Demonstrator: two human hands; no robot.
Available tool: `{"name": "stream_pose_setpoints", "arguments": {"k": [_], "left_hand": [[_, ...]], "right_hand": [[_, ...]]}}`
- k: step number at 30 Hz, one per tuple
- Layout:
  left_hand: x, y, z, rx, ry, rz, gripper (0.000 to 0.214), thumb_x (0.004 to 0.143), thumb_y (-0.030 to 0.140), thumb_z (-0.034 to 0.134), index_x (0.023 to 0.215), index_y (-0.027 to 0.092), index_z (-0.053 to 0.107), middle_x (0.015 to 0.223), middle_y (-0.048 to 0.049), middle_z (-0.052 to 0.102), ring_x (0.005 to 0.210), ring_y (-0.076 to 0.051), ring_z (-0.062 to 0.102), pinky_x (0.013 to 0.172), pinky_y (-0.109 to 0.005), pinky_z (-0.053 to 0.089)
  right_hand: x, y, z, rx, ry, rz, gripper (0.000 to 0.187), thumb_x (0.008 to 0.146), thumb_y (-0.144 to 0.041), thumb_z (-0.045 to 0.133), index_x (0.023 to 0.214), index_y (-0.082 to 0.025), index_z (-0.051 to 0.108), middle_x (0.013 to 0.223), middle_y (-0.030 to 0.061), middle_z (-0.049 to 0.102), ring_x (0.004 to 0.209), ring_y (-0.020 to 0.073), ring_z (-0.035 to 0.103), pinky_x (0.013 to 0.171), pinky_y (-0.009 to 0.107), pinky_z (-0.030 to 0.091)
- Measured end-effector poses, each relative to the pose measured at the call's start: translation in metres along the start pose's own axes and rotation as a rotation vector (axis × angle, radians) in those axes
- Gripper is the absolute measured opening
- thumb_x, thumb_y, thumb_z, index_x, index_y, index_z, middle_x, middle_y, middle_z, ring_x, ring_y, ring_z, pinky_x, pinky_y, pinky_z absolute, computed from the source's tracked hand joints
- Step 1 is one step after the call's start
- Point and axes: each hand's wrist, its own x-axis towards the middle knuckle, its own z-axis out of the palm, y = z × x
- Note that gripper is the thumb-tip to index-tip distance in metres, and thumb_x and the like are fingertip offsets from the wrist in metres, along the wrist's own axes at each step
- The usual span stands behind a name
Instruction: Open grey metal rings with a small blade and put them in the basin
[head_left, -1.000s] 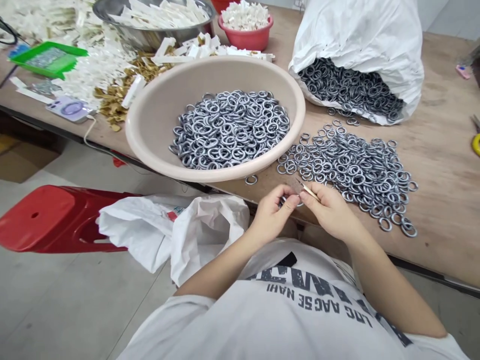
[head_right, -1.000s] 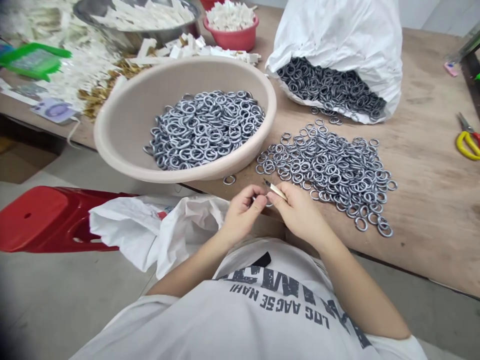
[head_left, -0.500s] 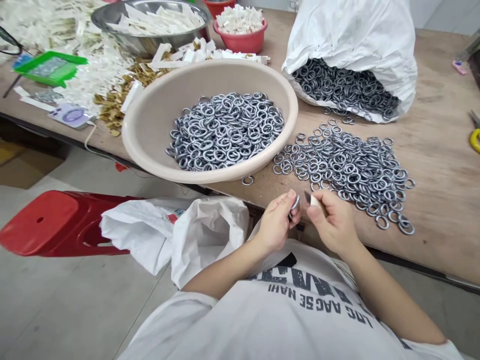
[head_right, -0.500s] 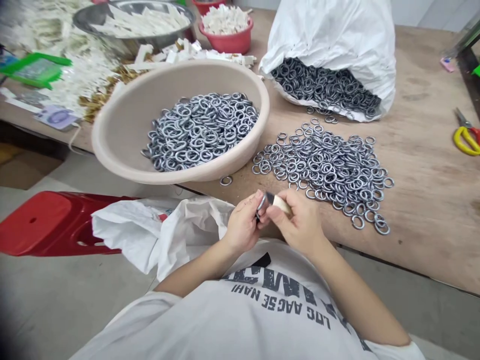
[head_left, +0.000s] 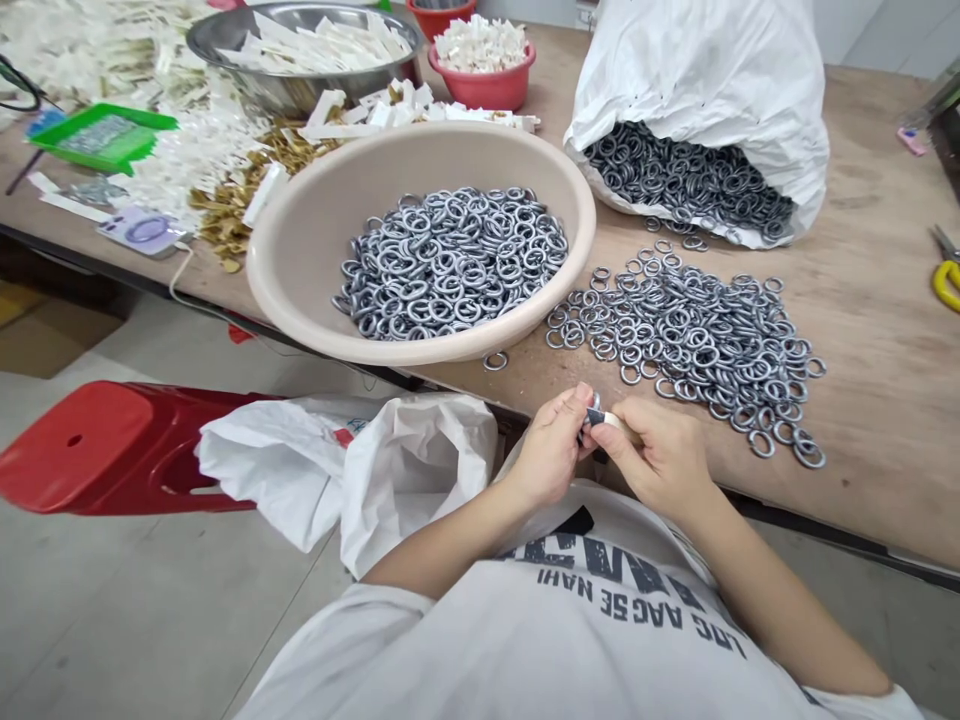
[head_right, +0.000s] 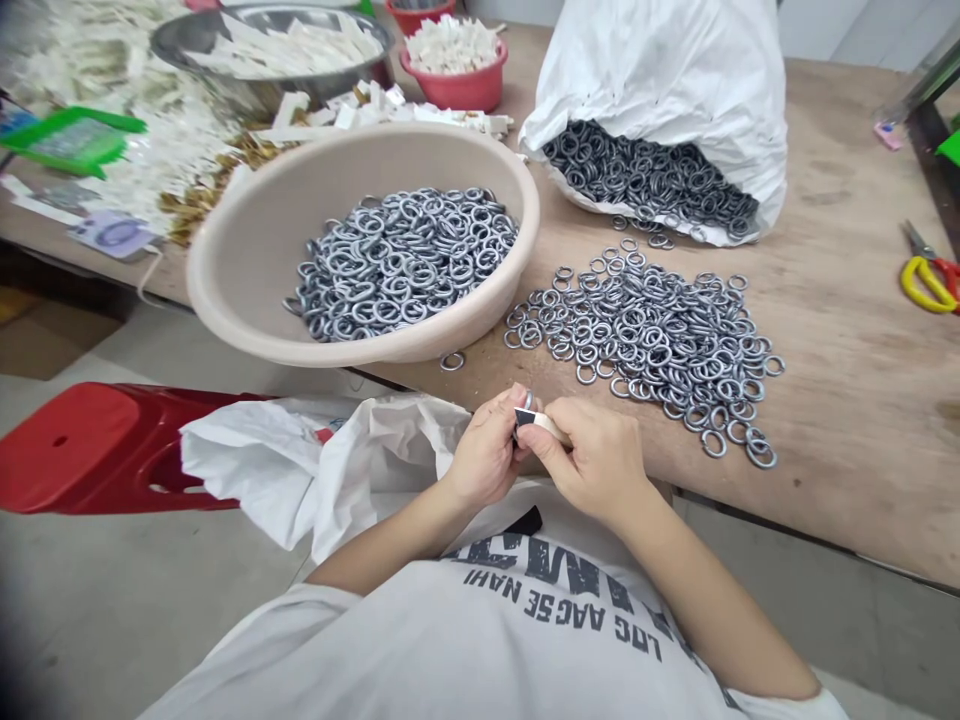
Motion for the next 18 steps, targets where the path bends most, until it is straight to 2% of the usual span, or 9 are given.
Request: {"name": "stream_pose_setpoints", "arguments": {"k": [4,8,10,13,15,17,18], "left_hand": [[-0.002,0.005,-0.011,-0.025,0.006,0.007,0.048,0.083,0.055,0.068,0.066,0.017,0.045,0.054,0.0061,0.038,0.045,-0.005,0.029,0.042,-0.018,0.021],[-0.023,0.012,-0.032,0.021,-0.145,0.05,0.049,0.092,0.049,0.058,0.059,0.016,0.043,0.052,0.0036,0.038,0.046,-0.006,0.031,0.046,-0.021,0.024],[-0.035,0.016,-0.046,0.007,-0.171,0.077,0.048,0.095,0.046,0.055,0.059,0.015,0.044,0.054,0.0027,0.04,0.047,-0.006,0.033,0.047,-0.022,0.025],[-0.043,0.023,-0.069,0.0,-0.041,0.154,0.041,0.095,0.042,0.056,0.065,0.015,0.051,0.059,0.001,0.047,0.048,-0.007,0.04,0.047,-0.022,0.026],[-0.044,0.029,-0.083,0.042,0.066,0.217,0.034,0.094,0.038,0.057,0.071,0.014,0.059,0.063,-0.0011,0.054,0.049,-0.007,0.046,0.048,-0.022,0.029],[-0.043,0.035,-0.094,0.058,0.158,0.258,0.024,0.091,0.035,0.061,0.083,0.013,0.066,0.066,-0.0021,0.059,0.05,-0.008,0.048,0.048,-0.021,0.031],[-0.043,0.038,-0.097,0.048,0.194,0.264,0.021,0.089,0.033,0.062,0.091,0.013,0.067,0.067,-0.0019,0.06,0.049,-0.008,0.049,0.047,-0.02,0.032]], "right_hand": [[0.011,-0.001,0.011,0.025,-0.057,0.094,0.04,0.099,-0.048,0.047,0.073,-0.02,0.057,0.067,-0.0015,0.058,0.063,0.0121,0.051,0.06,0.026,0.028],[0.037,0.005,0.02,-0.251,-0.009,0.23,0.045,0.1,-0.056,0.04,0.077,-0.021,0.059,0.069,0.0008,0.064,0.063,0.0154,0.055,0.059,0.028,0.025],[0.052,0.003,0.026,-0.374,-0.036,0.218,0.044,0.1,-0.056,0.038,0.086,-0.022,0.062,0.078,0.0027,0.069,0.07,0.0181,0.061,0.059,0.028,0.027],[0.072,-0.011,0.044,-0.43,-0.231,0.015,0.036,0.099,-0.054,0.044,0.115,-0.028,0.063,0.103,0.0034,0.072,0.086,0.0216,0.067,0.064,0.029,0.035],[0.085,-0.024,0.058,-0.471,-0.359,-0.075,0.043,0.098,-0.05,0.047,0.136,-0.032,0.052,0.111,0.0046,0.072,0.089,0.0234,0.069,0.066,0.03,0.039],[0.095,-0.033,0.07,-0.523,-0.436,-0.1,0.047,0.098,-0.045,0.047,0.143,-0.03,0.046,0.113,0.0075,0.071,0.09,0.0256,0.069,0.068,0.032,0.043],[0.099,-0.035,0.073,-0.542,-0.453,-0.104,0.043,0.099,-0.041,0.046,0.139,-0.028,0.05,0.112,0.0087,0.071,0.09,0.0262,0.069,0.069,0.033,0.044]]}}
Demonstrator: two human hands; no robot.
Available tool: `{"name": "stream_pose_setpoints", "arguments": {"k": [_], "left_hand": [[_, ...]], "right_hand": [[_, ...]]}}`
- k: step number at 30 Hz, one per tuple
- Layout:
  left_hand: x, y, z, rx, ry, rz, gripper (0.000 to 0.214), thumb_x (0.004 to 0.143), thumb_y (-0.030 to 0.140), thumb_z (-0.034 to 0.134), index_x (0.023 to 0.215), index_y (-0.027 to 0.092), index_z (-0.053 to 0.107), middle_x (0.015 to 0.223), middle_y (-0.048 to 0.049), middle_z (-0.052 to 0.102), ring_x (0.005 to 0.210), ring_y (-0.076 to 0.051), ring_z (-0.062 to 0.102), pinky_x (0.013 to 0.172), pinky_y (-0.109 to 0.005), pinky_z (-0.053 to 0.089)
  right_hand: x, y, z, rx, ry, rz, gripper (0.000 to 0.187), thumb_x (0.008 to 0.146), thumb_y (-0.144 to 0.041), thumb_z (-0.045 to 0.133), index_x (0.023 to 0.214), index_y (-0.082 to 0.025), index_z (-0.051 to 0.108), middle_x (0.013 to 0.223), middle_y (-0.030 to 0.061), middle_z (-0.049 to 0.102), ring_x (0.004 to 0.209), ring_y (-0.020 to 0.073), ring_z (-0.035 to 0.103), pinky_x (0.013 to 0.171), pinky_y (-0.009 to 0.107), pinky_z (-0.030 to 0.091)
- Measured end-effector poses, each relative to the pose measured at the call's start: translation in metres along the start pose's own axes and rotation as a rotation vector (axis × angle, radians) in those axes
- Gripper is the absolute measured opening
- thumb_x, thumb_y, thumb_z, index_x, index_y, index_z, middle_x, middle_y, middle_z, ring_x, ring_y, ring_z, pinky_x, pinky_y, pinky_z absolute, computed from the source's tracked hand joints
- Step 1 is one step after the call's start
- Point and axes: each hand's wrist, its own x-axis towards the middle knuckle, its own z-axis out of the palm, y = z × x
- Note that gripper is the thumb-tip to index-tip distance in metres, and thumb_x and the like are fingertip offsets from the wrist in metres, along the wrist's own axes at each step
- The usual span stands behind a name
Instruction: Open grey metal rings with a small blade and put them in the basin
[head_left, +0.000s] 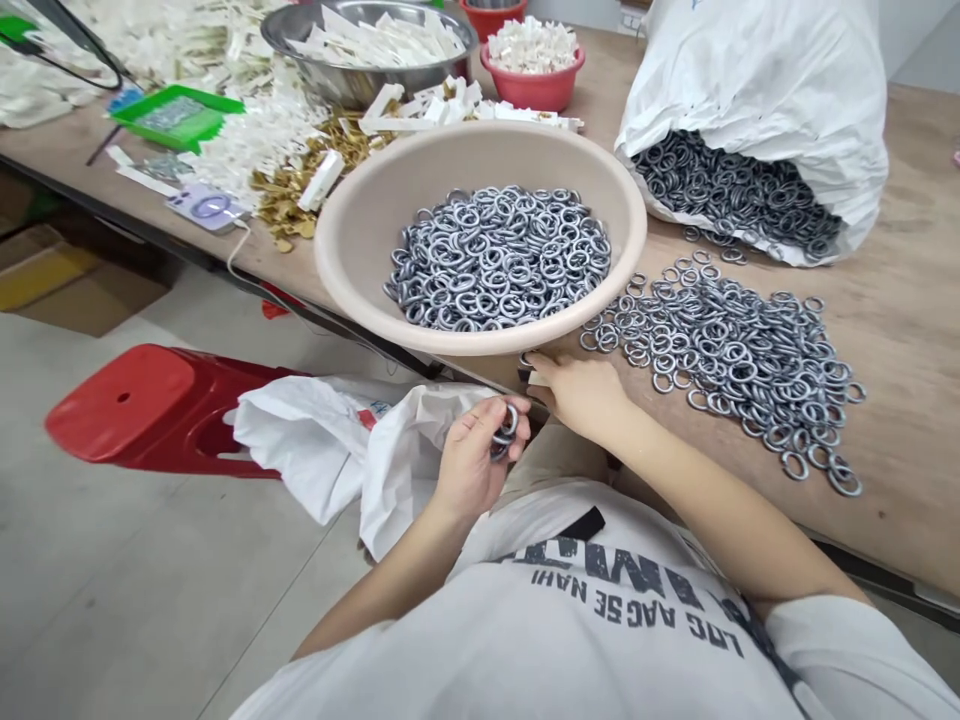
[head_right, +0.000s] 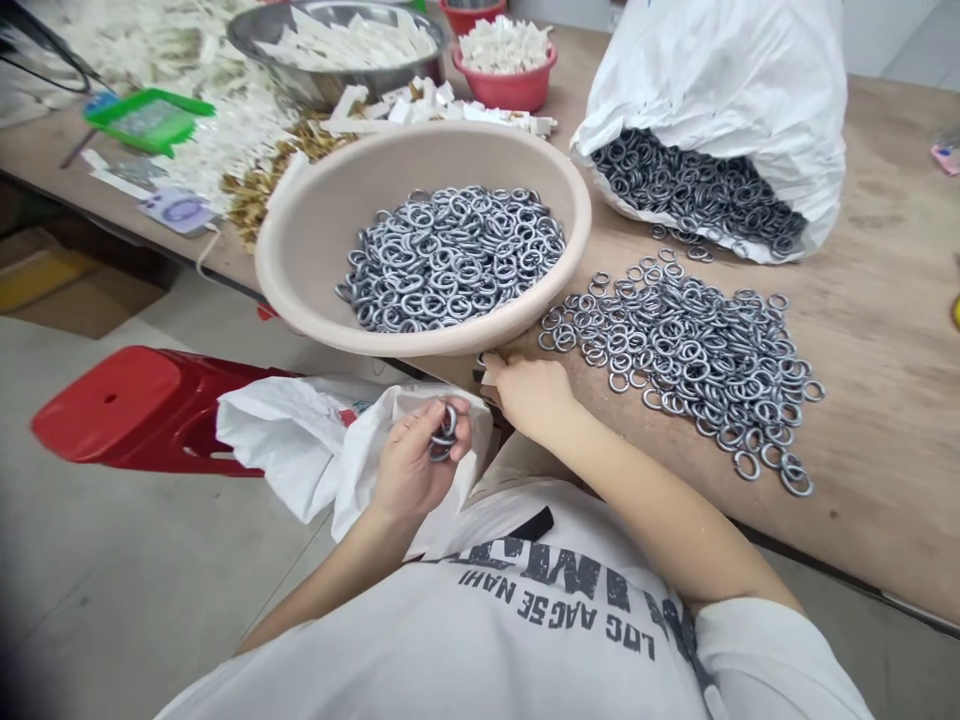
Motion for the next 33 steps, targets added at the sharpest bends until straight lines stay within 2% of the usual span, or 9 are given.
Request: {"name": "stream_pose_setpoints", "arguments": {"k": [3,6,8,12,15,19,24,30,33], "left_hand": [[0.005,0.005,-0.002,-0.052,0.062,-0.042,0.024,0.084,0.03,0.064,0.102,0.015,0.065,0.07,-0.0007,0.061,0.05,-0.008,0.049,0.044,-0.019,0.03],[0.009,0.004,0.008,-0.064,0.066,-0.101,0.021,0.082,0.033,0.066,0.094,0.016,0.063,0.072,-0.0001,0.06,0.052,-0.008,0.049,0.042,-0.018,0.028],[0.013,-0.002,0.023,-0.025,0.044,-0.102,0.023,0.081,0.035,0.07,0.092,0.016,0.062,0.073,0.0007,0.06,0.053,-0.006,0.048,0.043,-0.017,0.028],[0.02,-0.021,0.064,0.117,-0.058,-0.04,0.03,0.082,0.041,0.073,0.098,0.017,0.065,0.07,0.0024,0.057,0.055,-0.006,0.047,0.047,-0.017,0.031],[0.021,-0.034,0.091,0.157,-0.158,-0.013,0.034,0.085,0.05,0.068,0.097,0.018,0.065,0.065,0.0034,0.055,0.052,-0.007,0.046,0.049,-0.019,0.034],[0.019,-0.039,0.108,0.18,-0.177,0.027,0.034,0.088,0.052,0.064,0.083,0.018,0.062,0.074,0.0015,0.058,0.059,-0.008,0.048,0.054,-0.02,0.037],[0.017,-0.04,0.113,0.106,-0.206,-0.006,0.037,0.088,0.052,0.062,0.078,0.017,0.058,0.072,0.0013,0.054,0.065,-0.009,0.047,0.06,-0.019,0.04],[0.016,-0.041,0.115,0.095,-0.201,-0.086,0.043,0.083,0.056,0.067,0.074,0.017,0.051,0.062,0.0049,0.042,0.052,-0.006,0.035,0.048,-0.019,0.028],[0.015,-0.039,0.117,0.071,-0.212,-0.102,0.044,0.086,0.055,0.063,0.07,0.017,0.049,0.056,0.0056,0.038,0.048,-0.006,0.032,0.045,-0.019,0.025]], "right_hand": [[0.0,0.007,0.002,-0.022,0.025,0.021,0.026,0.098,-0.027,0.044,0.115,-0.021,0.062,0.106,0.0107,0.071,0.091,0.0264,0.069,0.072,0.034,0.046],[-0.02,0.026,0.005,0.075,0.129,0.152,0.019,0.096,-0.025,0.047,0.103,-0.018,0.063,0.101,0.0122,0.07,0.088,0.0264,0.067,0.072,0.034,0.045],[-0.038,0.036,0.008,0.352,0.229,0.218,0.016,0.096,-0.029,0.05,0.099,-0.019,0.062,0.096,0.0097,0.068,0.085,0.0235,0.065,0.071,0.032,0.046],[-0.07,0.035,0.014,1.204,0.349,0.263,0.024,0.098,-0.045,0.049,0.091,-0.022,0.052,0.07,-0.0029,0.053,0.057,0.0119,0.049,0.054,0.024,0.04],[-0.086,0.026,0.019,1.494,0.419,0.308,0.028,0.096,-0.05,0.053,0.092,-0.022,0.051,0.067,-0.0058,0.046,0.05,0.0085,0.039,0.046,0.022,0.034],[-0.099,0.023,0.025,1.447,0.525,0.35,0.024,0.092,-0.045,0.061,0.092,-0.021,0.055,0.074,-0.0038,0.053,0.058,0.0091,0.045,0.053,0.022,0.039],[-0.108,0.028,0.025,1.166,0.583,0.342,0.017,0.091,-0.036,0.062,0.086,-0.02,0.059,0.076,-0.0021,0.057,0.068,0.0121,0.05,0.064,0.025,0.042],[-0.106,0.044,0.016,0.995,0.664,0.389,0.022,0.09,-0.041,0.063,0.085,-0.021,0.055,0.07,-0.0037,0.052,0.062,0.0119,0.046,0.059,0.025,0.038],[-0.112,0.051,0.007,0.792,0.676,0.298,0.027,0.091,-0.047,0.061,0.087,-0.021,0.057,0.071,-0.0027,0.053,0.062,0.0123,0.046,0.06,0.026,0.036]]}}
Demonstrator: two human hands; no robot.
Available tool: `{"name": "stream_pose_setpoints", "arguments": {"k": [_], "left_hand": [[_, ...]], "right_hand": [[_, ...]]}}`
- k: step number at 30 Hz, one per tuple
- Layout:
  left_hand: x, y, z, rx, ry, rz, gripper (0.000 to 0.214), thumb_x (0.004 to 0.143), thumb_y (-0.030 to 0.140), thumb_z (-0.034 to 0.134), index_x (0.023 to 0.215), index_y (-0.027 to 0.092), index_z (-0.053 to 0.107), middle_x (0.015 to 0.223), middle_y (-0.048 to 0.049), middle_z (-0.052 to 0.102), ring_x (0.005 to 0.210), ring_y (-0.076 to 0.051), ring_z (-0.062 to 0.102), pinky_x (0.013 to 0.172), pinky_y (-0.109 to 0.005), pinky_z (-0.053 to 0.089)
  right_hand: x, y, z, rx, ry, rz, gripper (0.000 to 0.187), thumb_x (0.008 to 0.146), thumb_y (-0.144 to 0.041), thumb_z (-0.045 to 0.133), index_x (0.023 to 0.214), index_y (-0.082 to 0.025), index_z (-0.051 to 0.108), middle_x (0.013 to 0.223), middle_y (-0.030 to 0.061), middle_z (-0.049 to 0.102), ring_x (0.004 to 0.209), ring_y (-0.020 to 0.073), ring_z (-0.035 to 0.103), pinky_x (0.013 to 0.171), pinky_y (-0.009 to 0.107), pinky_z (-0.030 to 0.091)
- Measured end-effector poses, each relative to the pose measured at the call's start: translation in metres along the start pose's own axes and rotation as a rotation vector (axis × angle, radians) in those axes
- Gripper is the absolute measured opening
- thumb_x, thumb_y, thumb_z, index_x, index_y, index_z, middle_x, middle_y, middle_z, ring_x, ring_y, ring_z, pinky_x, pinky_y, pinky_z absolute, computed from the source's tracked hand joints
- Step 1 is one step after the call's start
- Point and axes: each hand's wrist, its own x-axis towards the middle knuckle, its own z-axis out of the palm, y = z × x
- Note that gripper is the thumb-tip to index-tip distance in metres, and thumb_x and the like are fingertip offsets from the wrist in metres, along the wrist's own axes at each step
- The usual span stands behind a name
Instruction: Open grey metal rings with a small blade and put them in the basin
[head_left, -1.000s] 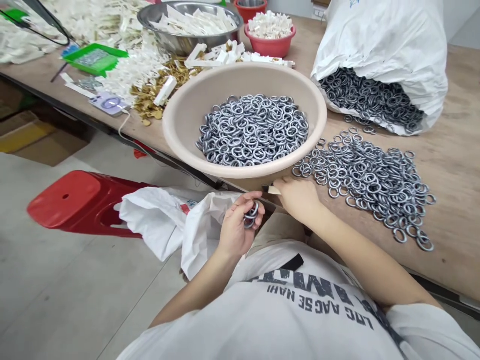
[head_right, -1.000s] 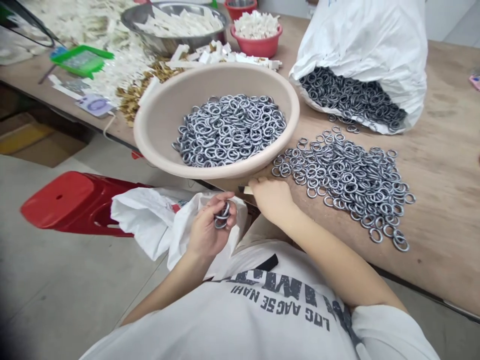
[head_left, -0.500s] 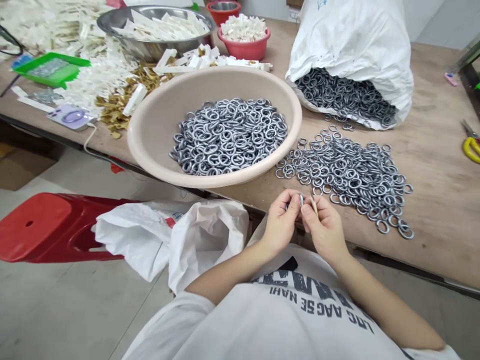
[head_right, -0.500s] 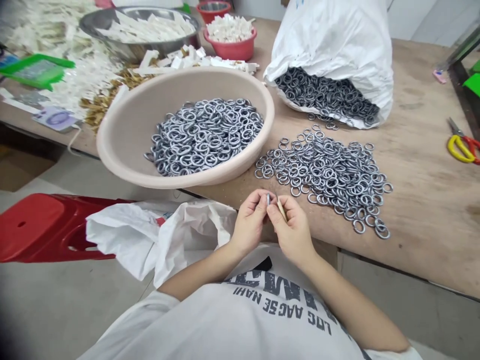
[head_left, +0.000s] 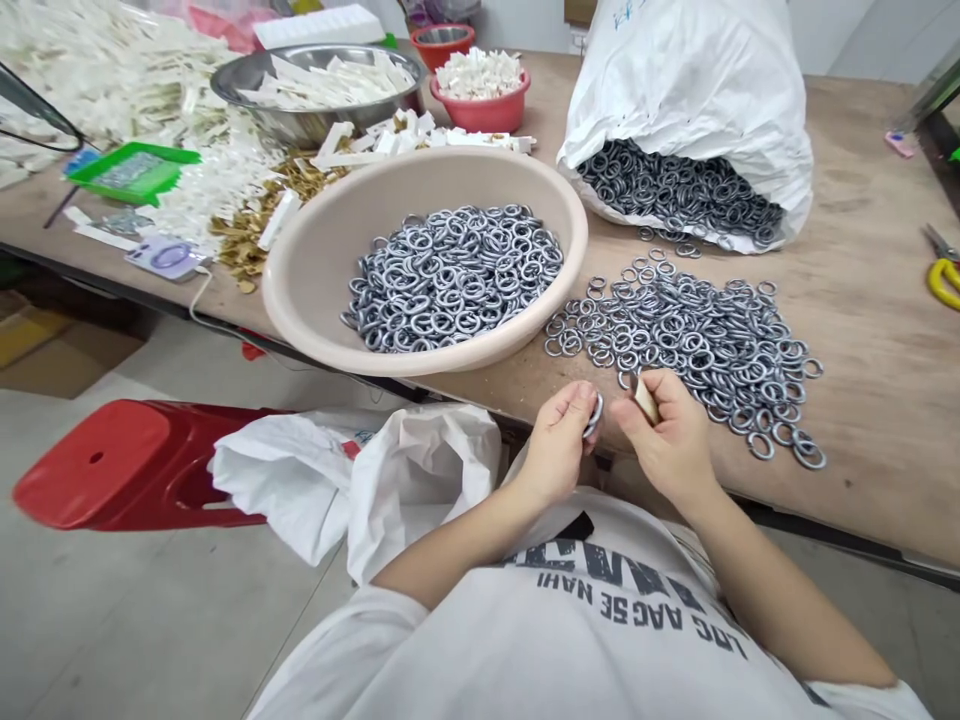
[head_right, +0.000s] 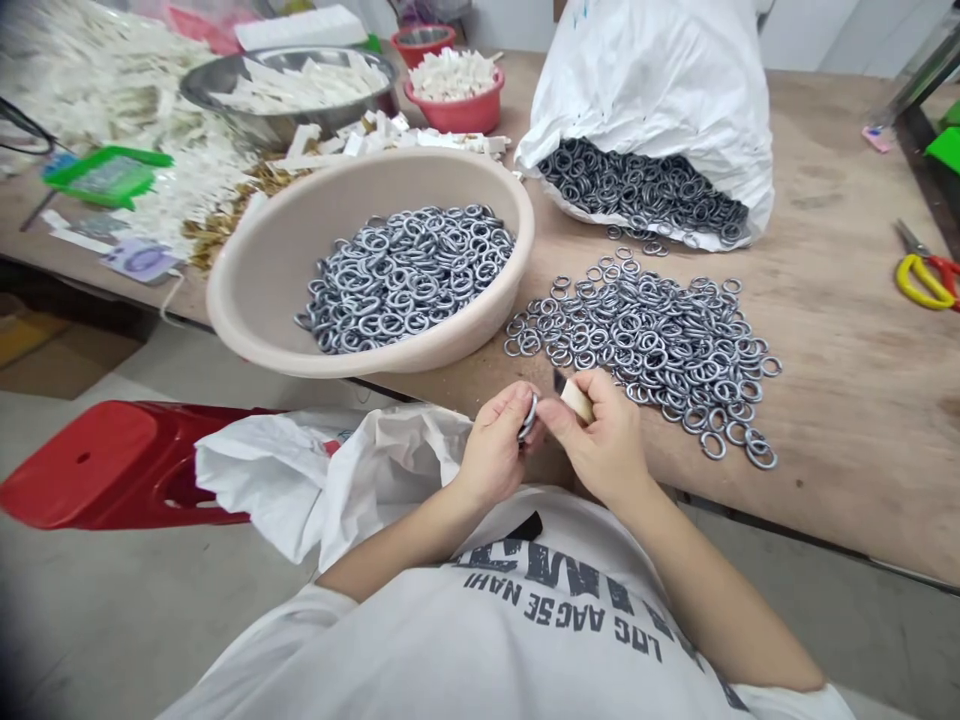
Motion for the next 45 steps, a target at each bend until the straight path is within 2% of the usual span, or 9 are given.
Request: {"name": "stream_pose_setpoints", "arguments": {"k": [4,13,17,23,27,31,35,41,45], "left_hand": [[-0.001,0.004,0.003,-0.085,0.087,-0.061,0.044,0.083,0.057,0.067,0.073,0.017,0.051,0.06,0.0057,0.038,0.047,-0.005,0.031,0.042,-0.019,0.025],[-0.003,0.007,0.006,-0.127,0.1,-0.106,0.042,0.082,0.055,0.068,0.076,0.017,0.051,0.063,0.006,0.038,0.047,-0.004,0.031,0.041,-0.017,0.023],[-0.006,0.005,0.005,-0.111,0.076,-0.091,0.042,0.083,0.054,0.068,0.074,0.017,0.05,0.06,0.0065,0.037,0.046,-0.004,0.031,0.042,-0.018,0.024],[-0.014,0.001,-0.002,-0.126,-0.096,-0.125,0.041,0.085,0.053,0.066,0.073,0.017,0.05,0.049,0.0074,0.037,0.041,-0.005,0.031,0.044,-0.019,0.024],[-0.006,0.009,-0.018,-0.092,-0.019,-0.09,0.037,0.086,0.052,0.065,0.079,0.017,0.055,0.056,0.0023,0.057,0.043,-0.006,0.044,0.044,-0.019,0.032],[0.003,0.015,-0.031,-0.063,0.035,-0.054,0.037,0.085,0.049,0.067,0.102,0.016,0.062,0.08,-0.0035,0.07,0.052,-0.008,0.056,0.046,-0.019,0.039],[0.011,0.012,-0.031,-0.008,0.081,-0.008,0.039,0.084,0.053,0.067,0.095,0.016,0.063,0.079,-0.0012,0.065,0.054,-0.007,0.055,0.045,-0.018,0.039],[0.018,0.003,-0.015,0.344,-0.027,0.115,0.03,0.087,0.048,0.066,0.09,0.018,0.06,0.071,0.0028,0.054,0.057,-0.007,0.044,0.054,-0.02,0.035],[0.023,0.002,-0.012,0.538,0.031,0.289,0.022,0.087,0.039,0.067,0.094,0.019,0.062,0.088,-0.0009,0.063,0.078,-0.012,0.052,0.074,-0.023,0.04]], "right_hand": [[-0.007,-0.004,-0.008,-0.293,-0.159,-0.242,0.032,0.098,-0.045,0.05,0.081,-0.02,0.059,0.07,0.0007,0.058,0.063,0.013,0.049,0.061,0.028,0.032],[-0.009,-0.006,-0.002,-0.434,-0.144,-0.299,0.038,0.1,-0.045,0.047,0.074,-0.02,0.058,0.069,0.0011,0.059,0.065,0.0135,0.05,0.062,0.029,0.029],[-0.007,-0.003,-0.004,-0.423,-0.175,-0.263,0.041,0.1,-0.047,0.046,0.071,-0.02,0.057,0.066,0.0006,0.059,0.062,0.0133,0.05,0.061,0.029,0.028],[0.031,0.028,-0.017,-0.571,-0.067,0.085,0.044,0.101,-0.054,0.038,0.083,-0.022,0.061,0.065,0.0009,0.061,0.062,0.0171,0.054,0.058,0.029,0.023],[0.054,0.031,-0.009,-0.826,-0.195,-0.001,0.025,0.095,-0.045,0.056,0.103,-0.022,0.063,0.096,0.0075,0.07,0.072,0.0213,0.061,0.057,0.031,0.018],[0.063,0.027,-0.002,-0.917,-0.2,0.018,0.018,0.094,-0.034,0.057,0.102,-0.019,0.063,0.099,0.0108,0.069,0.074,0.0227,0.062,0.057,0.032,0.019],[0.058,0.025,-0.008,-0.663,-0.072,0.042,0.021,0.096,-0.038,0.054,0.094,-0.019,0.063,0.094,0.0082,0.066,0.077,0.0208,0.059,0.06,0.03,0.028],[0.034,0.011,-0.008,0.09,-0.176,0.215,0.026,0.092,-0.043,0.058,0.081,-0.02,0.057,0.067,-0.0036,0.05,0.062,0.0127,0.045,0.058,0.026,0.033],[0.029,0.008,-0.006,0.293,-0.15,0.302,0.028,0.09,-0.046,0.06,0.082,-0.019,0.057,0.069,-0.0037,0.05,0.059,0.0104,0.041,0.056,0.025,0.034]]}}
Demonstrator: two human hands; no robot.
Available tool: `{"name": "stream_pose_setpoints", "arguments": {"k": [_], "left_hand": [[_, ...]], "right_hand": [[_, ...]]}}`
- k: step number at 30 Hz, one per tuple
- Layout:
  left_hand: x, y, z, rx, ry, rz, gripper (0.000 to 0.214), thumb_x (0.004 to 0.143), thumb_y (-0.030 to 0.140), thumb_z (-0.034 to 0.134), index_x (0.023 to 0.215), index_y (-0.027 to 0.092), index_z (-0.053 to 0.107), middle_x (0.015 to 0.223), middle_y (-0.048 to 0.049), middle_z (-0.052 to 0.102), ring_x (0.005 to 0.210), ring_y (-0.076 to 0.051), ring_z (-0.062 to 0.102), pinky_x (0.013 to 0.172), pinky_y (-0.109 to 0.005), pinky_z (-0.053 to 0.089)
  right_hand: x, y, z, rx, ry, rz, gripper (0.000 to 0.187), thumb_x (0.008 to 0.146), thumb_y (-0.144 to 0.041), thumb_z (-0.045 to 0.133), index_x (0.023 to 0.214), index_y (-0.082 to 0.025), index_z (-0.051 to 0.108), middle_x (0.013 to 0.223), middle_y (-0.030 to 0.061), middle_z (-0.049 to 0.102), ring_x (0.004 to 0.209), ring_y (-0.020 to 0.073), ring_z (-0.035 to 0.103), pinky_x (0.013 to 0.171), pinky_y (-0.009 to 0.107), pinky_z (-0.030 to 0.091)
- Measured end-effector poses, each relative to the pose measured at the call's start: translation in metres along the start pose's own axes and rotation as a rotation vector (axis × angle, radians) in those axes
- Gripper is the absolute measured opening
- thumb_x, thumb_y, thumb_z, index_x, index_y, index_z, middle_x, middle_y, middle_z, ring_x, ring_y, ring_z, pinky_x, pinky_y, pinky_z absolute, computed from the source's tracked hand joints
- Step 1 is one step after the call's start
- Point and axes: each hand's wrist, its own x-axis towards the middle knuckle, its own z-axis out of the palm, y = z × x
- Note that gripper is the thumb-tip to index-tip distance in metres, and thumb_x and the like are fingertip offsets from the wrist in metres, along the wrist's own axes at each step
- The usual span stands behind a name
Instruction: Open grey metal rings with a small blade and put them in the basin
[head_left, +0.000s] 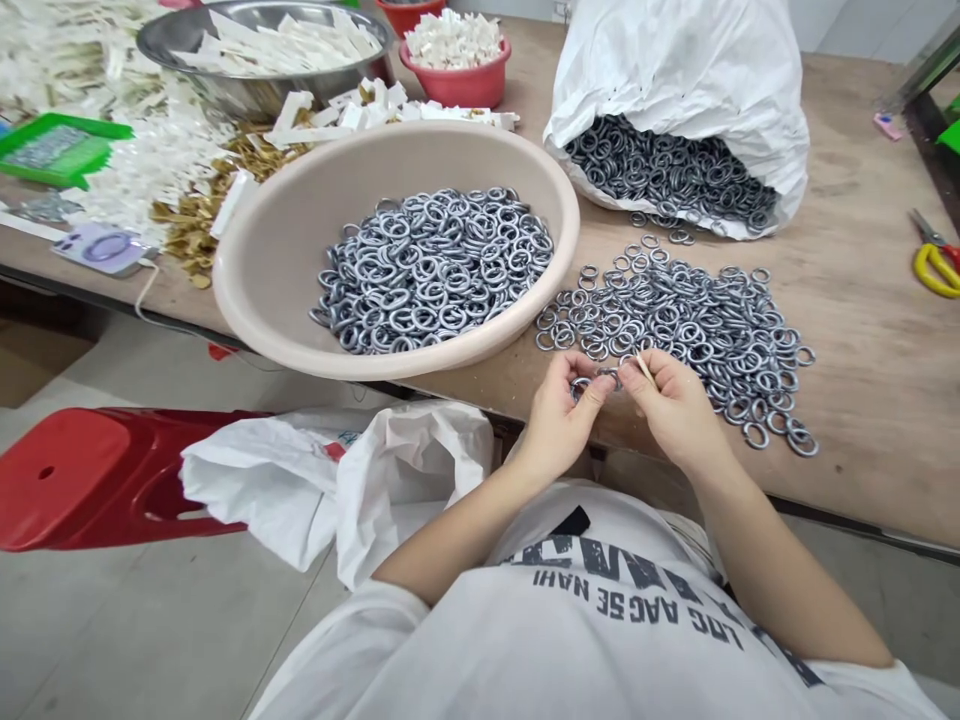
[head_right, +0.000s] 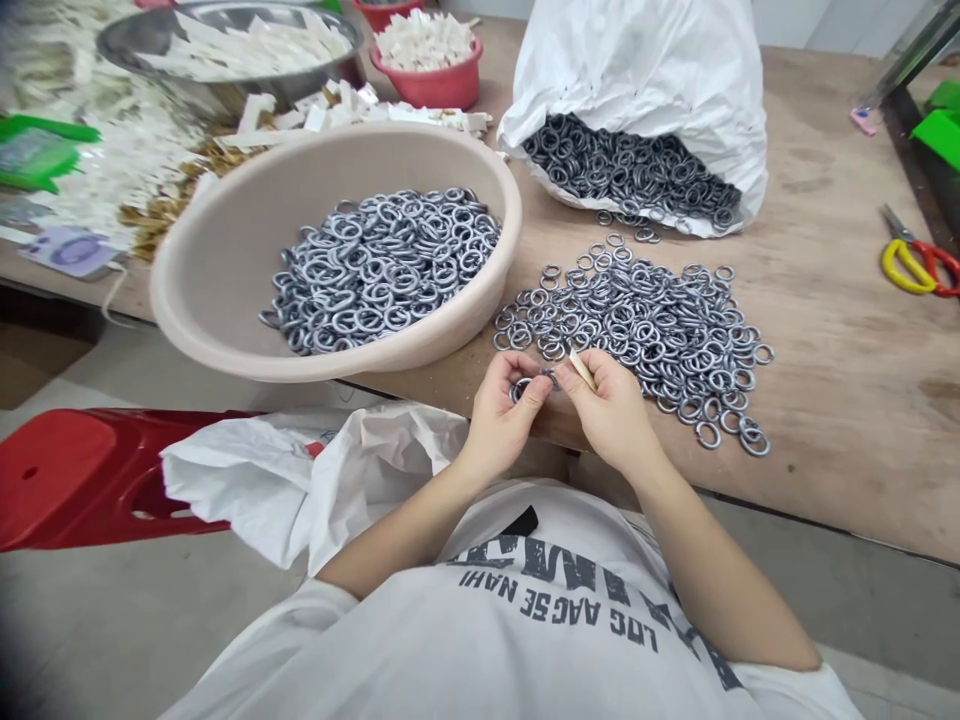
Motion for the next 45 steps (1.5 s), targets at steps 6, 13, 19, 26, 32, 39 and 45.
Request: {"name": "stream_pose_setpoints", "arguments": {"k": [6,13,19,26,32,39,45], "left_hand": [[0.007,-0.003,-0.003,0.06,-0.213,0.013,0.028,0.093,0.042,0.057,0.085,0.016,0.064,0.074,0.0002,0.06,0.07,-0.011,0.05,0.068,-0.024,0.038],[0.002,0.001,0.001,-0.461,-0.303,-0.312,0.036,0.088,0.051,0.062,0.08,0.016,0.058,0.066,0.0019,0.055,0.044,-0.004,0.035,0.041,-0.02,0.023],[-0.003,0.007,0.003,-0.545,-0.253,-0.394,0.038,0.089,0.05,0.061,0.078,0.014,0.057,0.062,0.0016,0.055,0.041,-0.003,0.035,0.039,-0.018,0.024],[-0.004,0.012,0.003,-0.682,-0.196,-0.456,0.034,0.088,0.046,0.064,0.077,0.016,0.054,0.057,0.0048,0.05,0.039,-0.004,0.034,0.038,-0.017,0.024],[-0.01,0.016,0.002,-0.65,-0.262,-0.447,0.036,0.086,0.048,0.067,0.076,0.015,0.054,0.059,0.0038,0.052,0.04,-0.003,0.034,0.039,-0.017,0.025],[-0.011,0.021,0.004,-0.68,-0.157,-0.465,0.036,0.086,0.048,0.067,0.077,0.017,0.051,0.058,0.0057,0.05,0.039,-0.003,0.034,0.039,-0.017,0.025],[-0.009,0.022,0.008,-0.684,-0.041,-0.481,0.035,0.081,0.046,0.072,0.08,0.019,0.05,0.053,0.0089,0.043,0.039,-0.004,0.036,0.037,-0.016,0.027]], "right_hand": [[0.006,0.005,-0.004,0.15,-0.016,0.017,0.036,0.089,-0.05,0.064,0.074,-0.019,0.054,0.063,-0.0053,0.045,0.055,0.0083,0.037,0.052,0.024,0.03],[0.001,0.005,0.004,0.319,-0.038,-0.008,0.031,0.091,-0.049,0.064,0.082,-0.02,0.057,0.065,-0.0043,0.054,0.053,0.0084,0.044,0.049,0.023,0.032],[-0.006,0.005,0.002,0.071,0.098,-0.139,0.029,0.093,-0.049,0.06,0.085,-0.021,0.058,0.069,-0.0031,0.056,0.059,0.0108,0.049,0.055,0.025,0.035],[-0.026,0.006,-0.001,-0.553,0.057,-0.441,0.036,0.099,-0.045,0.048,0.08,-0.019,0.063,0.072,0.0026,0.059,0.068,0.0148,0.053,0.063,0.029,0.034],[-0.016,0.007,-0.009,-0.605,0.078,-0.346,0.04,0.1,-0.047,0.046,0.073,-0.02,0.057,0.066,-0.0009,0.054,0.062,0.013,0.049,0.06,0.028,0.03],[-0.02,0.0,-0.011,-0.614,0.125,-0.41,0.037,0.099,-0.044,0.049,0.072,-0.02,0.052,0.064,-0.0024,0.049,0.059,0.0114,0.044,0.059,0.027,0.028],[-0.028,-0.006,0.007,-0.77,0.094,-0.562,0.041,0.099,-0.044,0.051,0.066,-0.019,0.047,0.062,-0.0017,0.051,0.058,0.0108,0.043,0.057,0.028,0.025]]}}
